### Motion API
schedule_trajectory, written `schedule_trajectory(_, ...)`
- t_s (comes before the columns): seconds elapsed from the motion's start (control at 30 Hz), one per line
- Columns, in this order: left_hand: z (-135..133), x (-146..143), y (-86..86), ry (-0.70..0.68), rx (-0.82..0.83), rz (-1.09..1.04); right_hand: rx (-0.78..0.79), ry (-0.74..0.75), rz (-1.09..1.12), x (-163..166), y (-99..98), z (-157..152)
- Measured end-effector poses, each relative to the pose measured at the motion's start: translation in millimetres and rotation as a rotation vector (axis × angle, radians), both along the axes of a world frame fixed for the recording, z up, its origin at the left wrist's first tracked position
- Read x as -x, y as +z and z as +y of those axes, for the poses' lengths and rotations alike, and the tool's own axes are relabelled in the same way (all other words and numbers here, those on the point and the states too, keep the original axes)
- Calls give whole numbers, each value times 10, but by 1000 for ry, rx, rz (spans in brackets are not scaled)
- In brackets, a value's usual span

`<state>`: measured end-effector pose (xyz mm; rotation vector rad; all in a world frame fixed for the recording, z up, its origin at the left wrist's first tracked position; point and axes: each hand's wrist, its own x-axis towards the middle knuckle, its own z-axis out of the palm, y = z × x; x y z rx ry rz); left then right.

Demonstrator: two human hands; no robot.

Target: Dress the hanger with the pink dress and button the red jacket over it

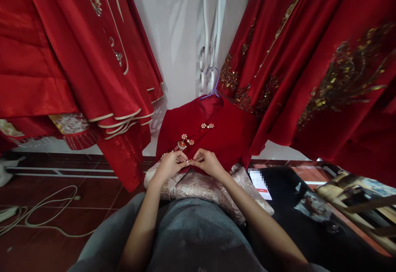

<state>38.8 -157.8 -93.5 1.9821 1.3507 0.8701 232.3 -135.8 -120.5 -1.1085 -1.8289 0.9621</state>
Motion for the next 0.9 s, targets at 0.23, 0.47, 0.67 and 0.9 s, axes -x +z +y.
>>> schedule_trajectory(0.23, 0, 33, -2, 16, 10, -31, 28, -23, 22, 36, 34, -26)
schedule_trajectory(0.47, -6, -9, 8, 71, -29, 18, 24, -37, 18, 63, 44, -53)
schedule_trajectory(0.67, 11, 1, 53, 22, -18, -1, 44, 1, -19, 26, 115, -63)
schedule_trajectory(0.9, 187, 147, 478, 106, -382, 118, 136, 202, -35, -194, 390, -122)
